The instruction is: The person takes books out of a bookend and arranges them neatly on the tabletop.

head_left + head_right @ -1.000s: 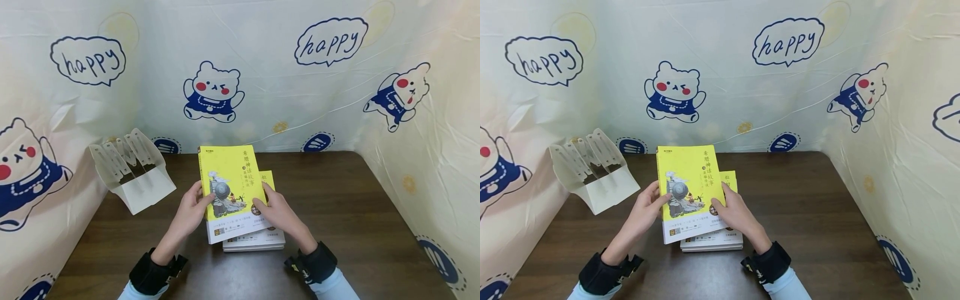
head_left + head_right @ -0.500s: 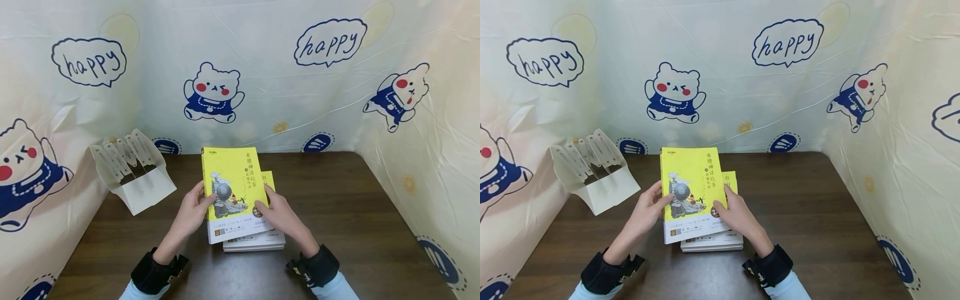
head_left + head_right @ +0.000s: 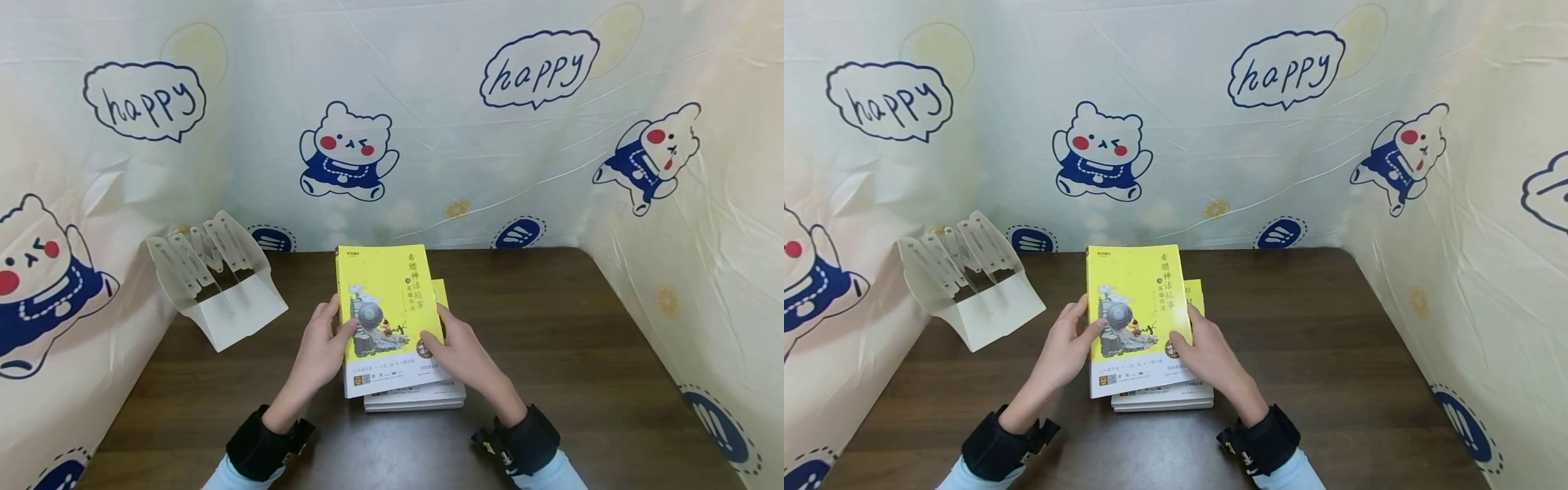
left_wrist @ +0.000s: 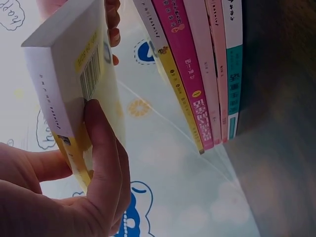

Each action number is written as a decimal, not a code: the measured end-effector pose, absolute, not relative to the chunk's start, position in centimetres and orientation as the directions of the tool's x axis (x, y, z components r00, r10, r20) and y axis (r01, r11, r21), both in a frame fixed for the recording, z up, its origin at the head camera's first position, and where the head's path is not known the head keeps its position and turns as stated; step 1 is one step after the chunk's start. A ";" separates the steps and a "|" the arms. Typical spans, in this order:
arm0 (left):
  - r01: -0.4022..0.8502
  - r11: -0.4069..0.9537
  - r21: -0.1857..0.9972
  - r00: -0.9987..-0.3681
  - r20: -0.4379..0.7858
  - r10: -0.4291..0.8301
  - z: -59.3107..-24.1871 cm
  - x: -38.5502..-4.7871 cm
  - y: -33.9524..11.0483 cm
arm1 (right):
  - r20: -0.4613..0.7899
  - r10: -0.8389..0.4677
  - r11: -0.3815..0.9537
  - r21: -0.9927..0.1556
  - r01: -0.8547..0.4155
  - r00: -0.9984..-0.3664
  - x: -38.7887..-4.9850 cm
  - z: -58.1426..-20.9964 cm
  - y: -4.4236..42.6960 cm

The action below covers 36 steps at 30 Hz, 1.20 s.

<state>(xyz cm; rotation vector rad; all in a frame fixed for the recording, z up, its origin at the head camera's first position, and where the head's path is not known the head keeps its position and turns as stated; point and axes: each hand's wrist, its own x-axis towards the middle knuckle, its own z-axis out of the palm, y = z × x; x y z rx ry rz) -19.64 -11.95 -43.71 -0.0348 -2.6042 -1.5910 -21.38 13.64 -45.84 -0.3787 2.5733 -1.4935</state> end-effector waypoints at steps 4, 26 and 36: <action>0.077 0.477 0.875 -0.994 0.102 -0.027 -43.9 -19.8 -11.8 | 0.009 -0.269 0.488 -0.861 -0.144 -0.963 -21.3 -46.0 13.8; 0.070 0.489 0.869 -0.994 0.105 -0.044 -44.9 -20.2 -10.5 | 0.007 -0.168 0.567 -0.817 -0.102 -0.986 -20.7 -46.2 14.7; 0.081 0.510 0.856 -0.996 0.084 0.017 -45.7 -19.7 -10.0 | -0.005 -0.149 0.574 -0.815 -0.082 -0.989 -20.1 -46.7 15.3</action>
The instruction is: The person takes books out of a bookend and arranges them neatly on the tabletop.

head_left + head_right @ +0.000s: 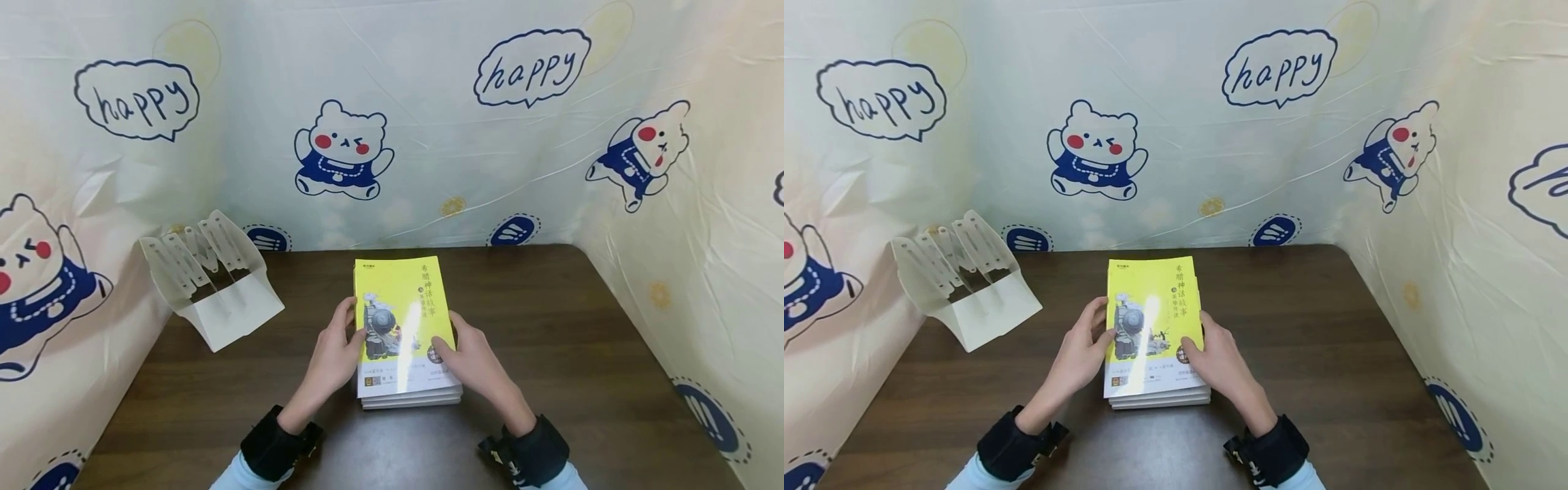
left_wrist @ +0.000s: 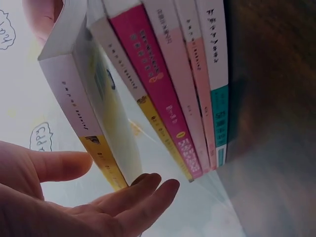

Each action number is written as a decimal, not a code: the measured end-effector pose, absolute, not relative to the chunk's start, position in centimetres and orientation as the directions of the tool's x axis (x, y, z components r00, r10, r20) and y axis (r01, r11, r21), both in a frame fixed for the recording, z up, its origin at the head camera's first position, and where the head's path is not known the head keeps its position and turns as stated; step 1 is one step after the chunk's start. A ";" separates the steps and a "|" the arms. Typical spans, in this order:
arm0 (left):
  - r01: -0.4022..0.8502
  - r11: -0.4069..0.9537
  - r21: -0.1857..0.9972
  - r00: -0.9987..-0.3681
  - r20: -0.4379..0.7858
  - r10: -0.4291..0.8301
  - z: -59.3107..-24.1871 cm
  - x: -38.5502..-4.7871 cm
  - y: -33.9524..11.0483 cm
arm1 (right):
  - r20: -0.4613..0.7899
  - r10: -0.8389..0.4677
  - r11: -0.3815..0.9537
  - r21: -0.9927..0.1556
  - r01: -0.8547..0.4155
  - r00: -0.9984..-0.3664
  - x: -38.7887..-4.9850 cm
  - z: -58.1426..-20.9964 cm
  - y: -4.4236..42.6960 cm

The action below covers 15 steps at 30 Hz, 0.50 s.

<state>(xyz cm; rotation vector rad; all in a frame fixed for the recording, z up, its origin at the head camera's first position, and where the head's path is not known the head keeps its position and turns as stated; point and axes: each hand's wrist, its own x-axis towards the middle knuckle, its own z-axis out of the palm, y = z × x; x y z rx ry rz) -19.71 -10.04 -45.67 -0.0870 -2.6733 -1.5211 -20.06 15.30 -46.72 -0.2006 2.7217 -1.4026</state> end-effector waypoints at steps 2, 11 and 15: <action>0.081 0.517 0.852 -0.997 0.079 0.026 -45.9 -19.6 -10.0 | -0.019 -0.140 0.576 -0.815 -0.065 -0.990 -19.9 -46.8 15.3; 0.102 0.543 0.833 -0.995 0.082 0.061 -46.5 -19.6 -9.6 | -0.032 -0.122 0.599 -0.800 -0.048 -0.992 -19.9 -47.0 15.4; 0.109 0.572 0.813 -0.994 0.081 0.074 -46.8 -19.7 -9.5 | -0.036 -0.118 0.604 -0.796 -0.043 -0.992 -19.9 -47.1 15.5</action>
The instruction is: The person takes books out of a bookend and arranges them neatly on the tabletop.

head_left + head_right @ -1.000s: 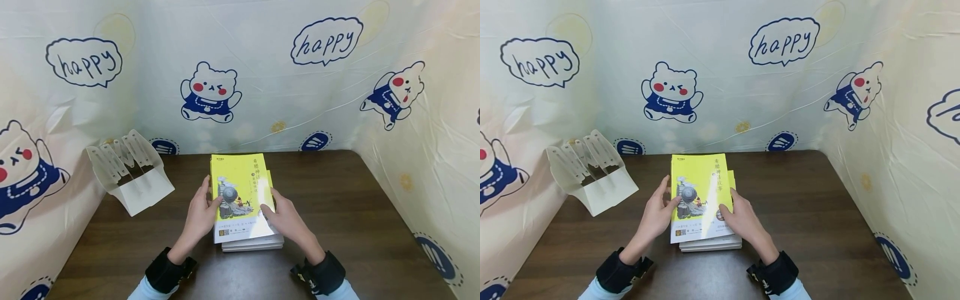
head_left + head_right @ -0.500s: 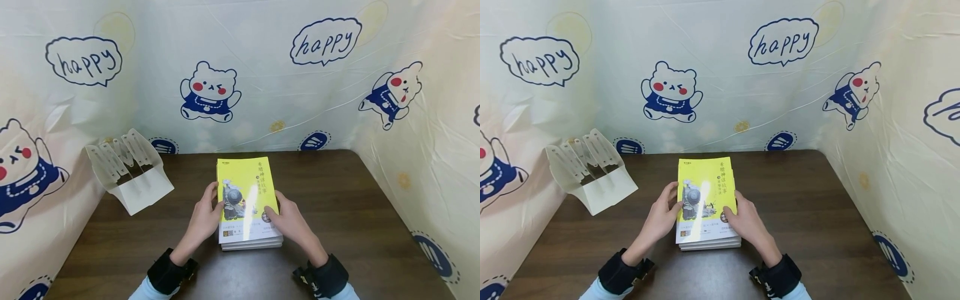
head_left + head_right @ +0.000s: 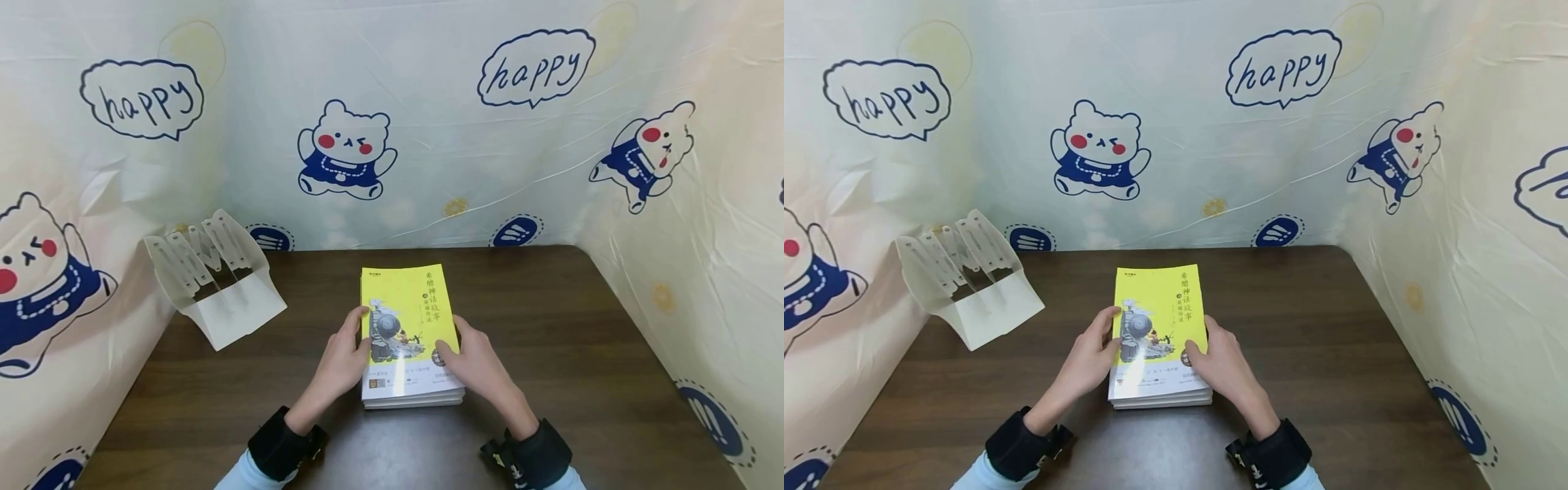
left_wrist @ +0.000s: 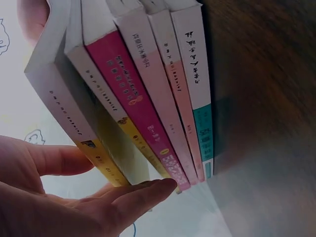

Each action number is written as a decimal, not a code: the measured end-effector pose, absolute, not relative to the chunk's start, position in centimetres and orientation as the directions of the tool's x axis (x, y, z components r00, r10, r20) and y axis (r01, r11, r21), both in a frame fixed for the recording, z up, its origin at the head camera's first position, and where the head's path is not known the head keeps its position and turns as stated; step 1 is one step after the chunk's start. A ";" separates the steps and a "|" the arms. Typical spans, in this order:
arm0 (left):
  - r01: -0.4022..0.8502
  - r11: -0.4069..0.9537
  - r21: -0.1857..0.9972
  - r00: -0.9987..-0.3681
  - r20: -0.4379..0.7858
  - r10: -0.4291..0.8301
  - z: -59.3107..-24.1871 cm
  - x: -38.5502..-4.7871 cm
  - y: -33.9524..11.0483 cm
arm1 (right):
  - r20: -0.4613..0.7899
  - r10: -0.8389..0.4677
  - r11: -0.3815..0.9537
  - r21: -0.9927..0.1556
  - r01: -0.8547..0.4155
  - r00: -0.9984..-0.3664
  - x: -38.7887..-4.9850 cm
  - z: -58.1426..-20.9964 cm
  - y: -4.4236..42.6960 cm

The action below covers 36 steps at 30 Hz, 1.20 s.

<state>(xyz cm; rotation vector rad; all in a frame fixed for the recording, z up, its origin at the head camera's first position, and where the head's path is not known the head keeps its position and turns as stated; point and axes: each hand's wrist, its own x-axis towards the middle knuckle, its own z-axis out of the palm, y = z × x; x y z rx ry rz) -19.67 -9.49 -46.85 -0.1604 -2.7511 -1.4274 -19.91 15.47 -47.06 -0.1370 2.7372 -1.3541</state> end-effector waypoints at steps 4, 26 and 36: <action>0.096 0.579 0.810 -0.995 0.057 0.086 -47.0 -19.9 -9.4 | -0.035 -0.116 0.605 -0.795 -0.042 -0.993 -19.9 -47.2 15.6; -0.019 0.555 0.832 -0.988 -0.102 0.118 -47.3 -20.2 -9.3 | 0.010 -0.098 0.687 -0.723 -0.075 -0.995 -20.0 -48.1 15.8; -0.020 0.566 0.824 -0.987 -0.108 0.122 -47.3 -19.8 -9.4 | -0.018 -0.093 0.703 -0.709 -0.053 -0.996 -19.8 -47.9 15.7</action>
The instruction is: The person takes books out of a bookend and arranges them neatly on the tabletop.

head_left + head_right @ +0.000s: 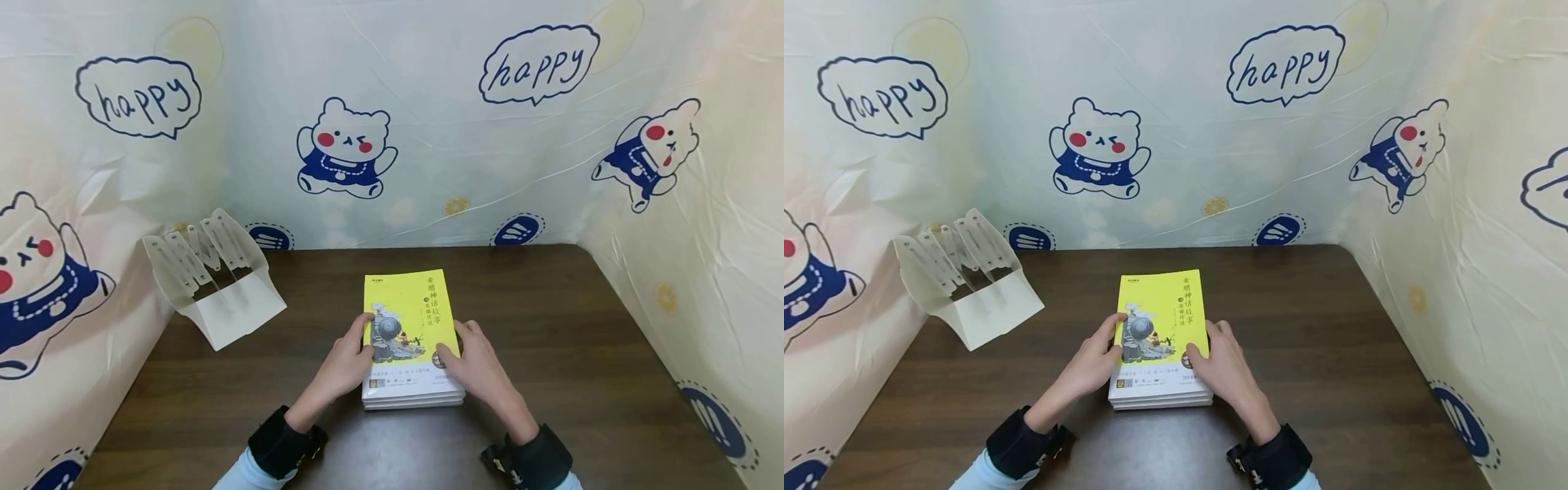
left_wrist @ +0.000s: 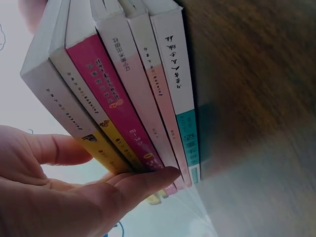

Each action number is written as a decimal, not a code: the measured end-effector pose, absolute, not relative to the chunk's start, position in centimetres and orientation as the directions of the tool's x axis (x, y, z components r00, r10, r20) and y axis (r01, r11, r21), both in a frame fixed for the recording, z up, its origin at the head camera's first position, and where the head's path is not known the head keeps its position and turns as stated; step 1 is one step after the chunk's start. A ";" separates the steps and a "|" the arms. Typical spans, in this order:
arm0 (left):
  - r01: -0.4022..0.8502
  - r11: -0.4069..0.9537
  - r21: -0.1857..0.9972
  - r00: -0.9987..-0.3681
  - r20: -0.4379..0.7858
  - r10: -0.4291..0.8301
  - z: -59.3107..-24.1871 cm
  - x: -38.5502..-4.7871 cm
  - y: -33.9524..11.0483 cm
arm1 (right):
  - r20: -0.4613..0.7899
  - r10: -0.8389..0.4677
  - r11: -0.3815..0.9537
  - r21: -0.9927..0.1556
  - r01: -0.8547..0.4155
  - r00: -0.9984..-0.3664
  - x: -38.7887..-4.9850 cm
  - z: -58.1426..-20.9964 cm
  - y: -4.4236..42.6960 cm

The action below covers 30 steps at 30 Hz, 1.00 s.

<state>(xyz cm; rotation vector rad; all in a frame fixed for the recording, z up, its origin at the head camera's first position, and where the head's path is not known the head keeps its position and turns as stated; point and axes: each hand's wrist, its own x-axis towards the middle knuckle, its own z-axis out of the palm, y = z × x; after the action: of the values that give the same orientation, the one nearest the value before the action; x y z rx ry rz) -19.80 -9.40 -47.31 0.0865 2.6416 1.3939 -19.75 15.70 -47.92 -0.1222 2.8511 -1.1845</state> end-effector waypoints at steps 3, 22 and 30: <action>-0.012 0.581 0.814 -0.986 -0.105 0.127 -47.3 -19.7 -9.4 | -0.039 -0.084 0.711 -0.702 -0.032 -0.996 -19.7 -47.9 15.6; -0.011 0.552 0.834 -0.986 -0.102 0.135 -47.6 -19.7 -9.6 | -0.103 -0.090 0.685 -0.728 0.014 -0.991 -19.3 -47.7 14.7; 0.021 0.562 0.827 -0.986 -0.077 0.150 -47.9 -19.8 -9.7 | -0.112 -0.082 0.691 -0.723 0.024 -0.990 -19.4 -47.8 14.7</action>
<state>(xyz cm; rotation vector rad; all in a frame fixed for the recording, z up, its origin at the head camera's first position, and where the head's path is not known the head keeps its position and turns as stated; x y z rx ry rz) -19.81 -9.66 -47.89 0.1464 2.6524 1.4008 -19.37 14.69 -47.82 -0.0479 2.7623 -1.1840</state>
